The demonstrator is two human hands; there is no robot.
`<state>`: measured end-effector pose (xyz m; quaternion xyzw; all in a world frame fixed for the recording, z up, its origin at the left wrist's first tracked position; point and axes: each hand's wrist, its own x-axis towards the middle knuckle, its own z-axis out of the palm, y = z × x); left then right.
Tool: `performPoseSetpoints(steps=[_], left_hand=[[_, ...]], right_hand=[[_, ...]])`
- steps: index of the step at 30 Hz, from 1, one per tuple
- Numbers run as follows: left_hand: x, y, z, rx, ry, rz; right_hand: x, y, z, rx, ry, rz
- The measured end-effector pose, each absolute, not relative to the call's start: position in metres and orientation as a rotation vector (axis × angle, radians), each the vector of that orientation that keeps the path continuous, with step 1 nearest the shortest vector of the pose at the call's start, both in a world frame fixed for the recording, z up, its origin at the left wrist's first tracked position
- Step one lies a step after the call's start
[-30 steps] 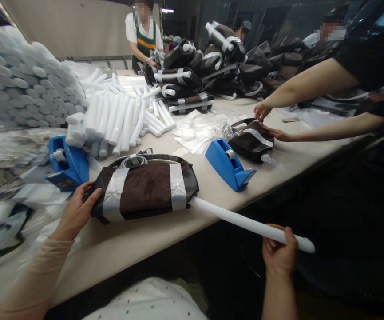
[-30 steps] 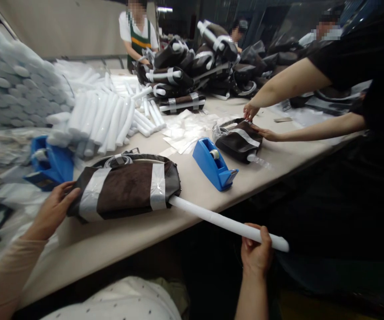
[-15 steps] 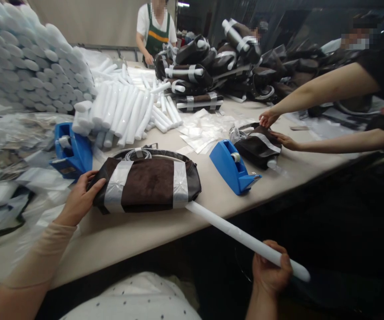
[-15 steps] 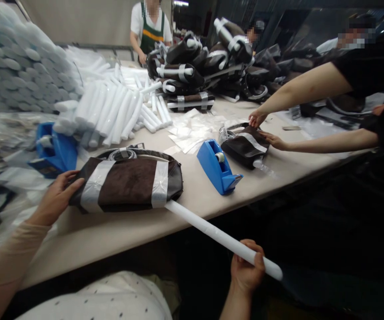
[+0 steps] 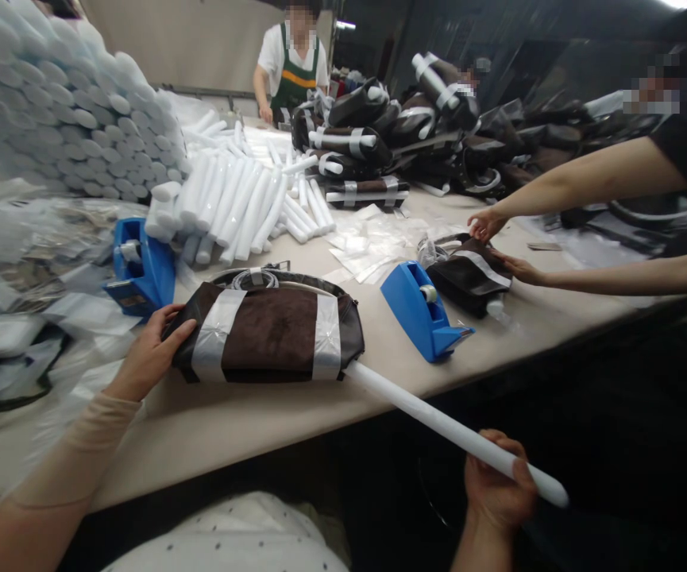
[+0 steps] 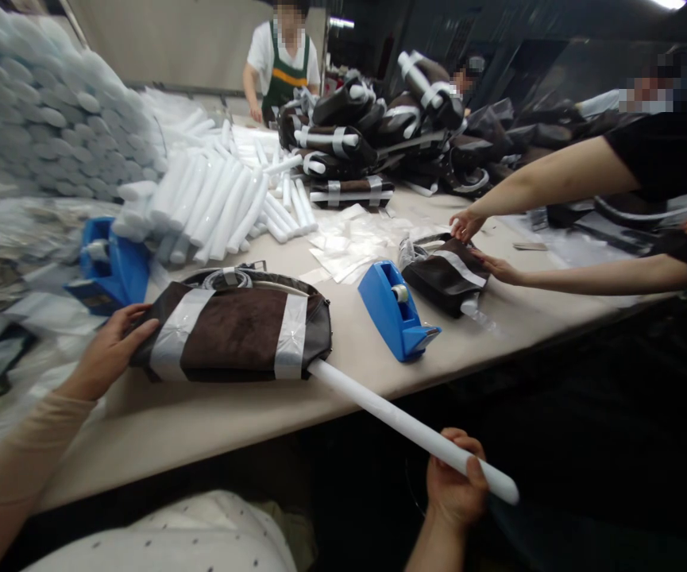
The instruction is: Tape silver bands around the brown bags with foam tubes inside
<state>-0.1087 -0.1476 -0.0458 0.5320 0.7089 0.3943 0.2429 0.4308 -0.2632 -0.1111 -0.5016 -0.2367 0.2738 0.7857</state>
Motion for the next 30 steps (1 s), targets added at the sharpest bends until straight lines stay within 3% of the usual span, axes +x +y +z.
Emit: performPoseSetpoints(steps=[11,30], left_hand=[[-0.108,-0.148,-0.047,1.43,1.926,1.097],[-0.108,-0.148,-0.055,1.445,1.897,1.189]], right_hand=[[0.43,-0.263,-0.118,-1.044,-0.527,0.586],[0.435,-0.191,-0.109,-1.061,-0.678,0.987]])
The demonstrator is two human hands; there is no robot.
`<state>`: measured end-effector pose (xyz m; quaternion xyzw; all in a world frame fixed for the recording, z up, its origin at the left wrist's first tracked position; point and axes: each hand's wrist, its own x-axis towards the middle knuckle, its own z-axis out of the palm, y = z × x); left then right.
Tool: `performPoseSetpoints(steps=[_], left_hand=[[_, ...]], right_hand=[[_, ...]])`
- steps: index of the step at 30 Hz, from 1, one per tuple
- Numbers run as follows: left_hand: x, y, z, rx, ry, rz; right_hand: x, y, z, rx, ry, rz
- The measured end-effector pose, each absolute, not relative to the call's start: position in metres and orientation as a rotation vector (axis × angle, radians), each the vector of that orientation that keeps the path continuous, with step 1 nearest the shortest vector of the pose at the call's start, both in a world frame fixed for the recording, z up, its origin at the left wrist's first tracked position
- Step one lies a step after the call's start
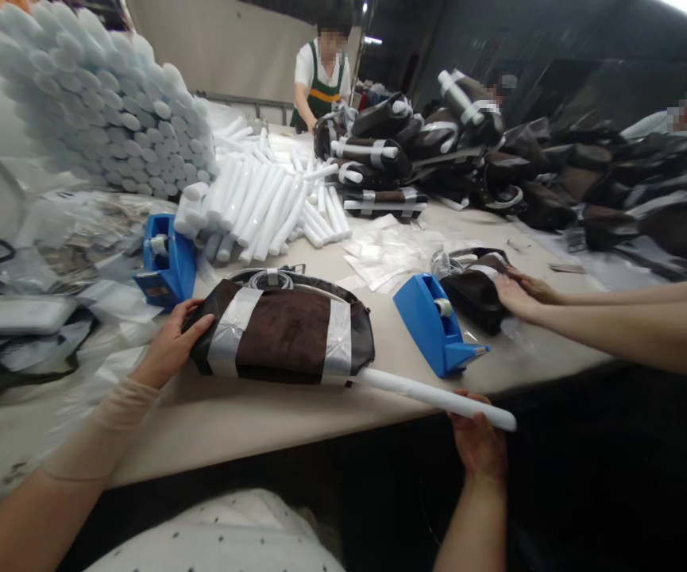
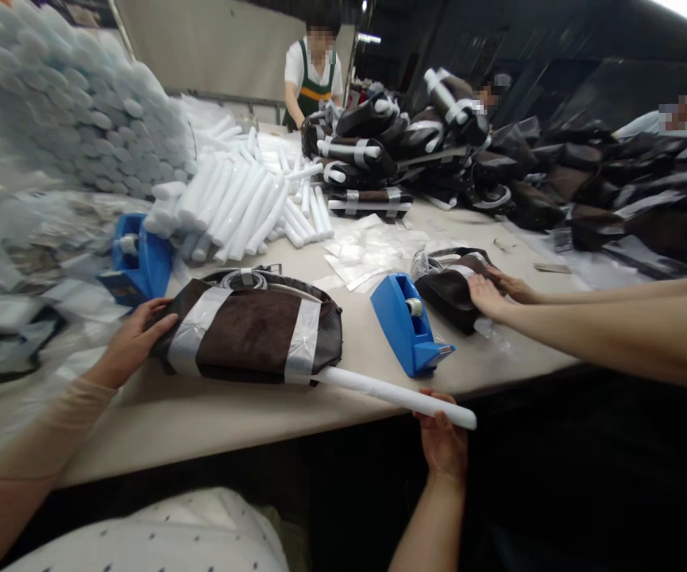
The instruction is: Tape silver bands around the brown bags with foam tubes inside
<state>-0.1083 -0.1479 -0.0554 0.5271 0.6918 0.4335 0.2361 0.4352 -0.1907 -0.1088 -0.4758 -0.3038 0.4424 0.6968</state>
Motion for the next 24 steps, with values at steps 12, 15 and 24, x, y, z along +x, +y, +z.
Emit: performPoseSetpoints(steps=[12,15,24], left_hand=[[-0.106,-0.148,-0.061,1.388,1.815,1.267],[-0.104,-0.149,-0.062,1.279,1.773,1.315],[-0.099,-0.15,-0.059,1.175,1.604,1.374]], right_hand=[[0.36,-0.199,-0.068,-1.173,-0.713,1.163],[0.377,-0.192,-0.064,-1.186,-0.645,0.775],[0.282,-0.158,-0.078,-1.249,-1.16,0.767]])
